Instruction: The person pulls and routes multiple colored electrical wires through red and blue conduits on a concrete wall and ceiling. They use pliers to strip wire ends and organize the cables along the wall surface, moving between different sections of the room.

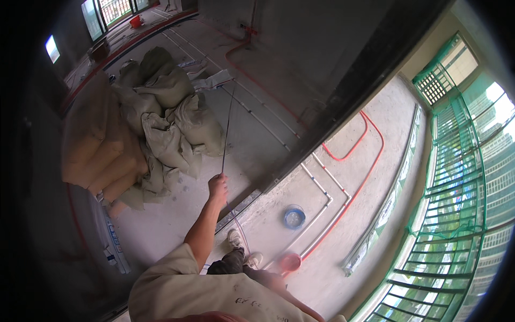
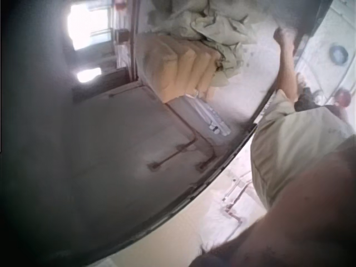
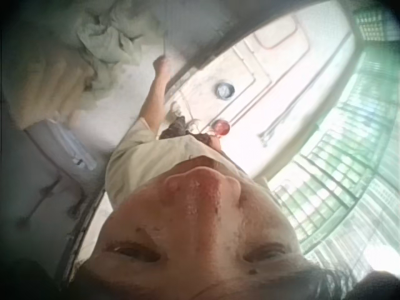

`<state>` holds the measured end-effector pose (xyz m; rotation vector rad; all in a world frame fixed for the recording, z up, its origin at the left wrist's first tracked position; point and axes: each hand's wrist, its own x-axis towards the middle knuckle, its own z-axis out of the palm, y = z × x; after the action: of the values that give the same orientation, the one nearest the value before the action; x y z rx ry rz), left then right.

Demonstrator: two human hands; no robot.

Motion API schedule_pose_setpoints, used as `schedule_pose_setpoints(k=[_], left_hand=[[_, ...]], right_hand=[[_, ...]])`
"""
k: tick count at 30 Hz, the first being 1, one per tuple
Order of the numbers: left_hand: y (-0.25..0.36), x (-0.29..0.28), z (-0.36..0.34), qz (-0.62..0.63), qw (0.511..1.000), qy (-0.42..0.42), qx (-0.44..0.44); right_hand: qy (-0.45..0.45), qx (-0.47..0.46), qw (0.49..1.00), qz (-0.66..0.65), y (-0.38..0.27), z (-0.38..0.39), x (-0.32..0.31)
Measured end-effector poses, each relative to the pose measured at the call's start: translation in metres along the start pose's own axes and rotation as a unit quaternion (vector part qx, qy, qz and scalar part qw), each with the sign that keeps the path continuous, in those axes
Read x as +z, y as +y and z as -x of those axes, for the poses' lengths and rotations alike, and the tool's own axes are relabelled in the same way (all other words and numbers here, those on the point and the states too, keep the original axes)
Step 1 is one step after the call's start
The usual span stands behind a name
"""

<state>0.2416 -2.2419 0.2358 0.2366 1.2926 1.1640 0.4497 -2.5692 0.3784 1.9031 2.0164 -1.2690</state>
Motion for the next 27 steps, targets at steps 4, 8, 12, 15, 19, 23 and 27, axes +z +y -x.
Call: schedule_pose_setpoints(k=[4,8,12,15,19,23,27], left_hand=[[-0.012,-0.058,0.013,-0.058,0.998,0.025,-0.014],[0.004,-0.061,0.055,-0.102,0.994,0.036,0.008],[0.012,-0.051,0.091,-0.133,0.99,0.027,0.029],[0.0,-0.06,0.104,-0.124,0.992,0.006,0.03],[-0.03,-0.068,0.125,-0.134,0.991,0.018,-0.002],[-0.049,-0.06,0.166,-0.094,0.995,-0.032,-0.022],[-0.057,-0.03,0.21,-0.042,0.994,-0.093,-0.039]], right_hand=[[-0.032,0.018,0.999,0.005,0.018,0.0,-0.005],[0.065,-0.018,0.996,-0.065,0.054,-0.005,0.03],[0.146,-0.116,0.978,-0.098,0.077,-0.006,0.057],[0.126,-0.139,0.975,-0.119,0.075,0.008,0.036],[0.112,-0.149,0.976,-0.116,0.104,0.018,0.051],[0.078,-0.121,0.975,-0.171,0.096,0.043,0.041],[0.101,-0.168,0.951,-0.238,0.128,0.005,0.083]])
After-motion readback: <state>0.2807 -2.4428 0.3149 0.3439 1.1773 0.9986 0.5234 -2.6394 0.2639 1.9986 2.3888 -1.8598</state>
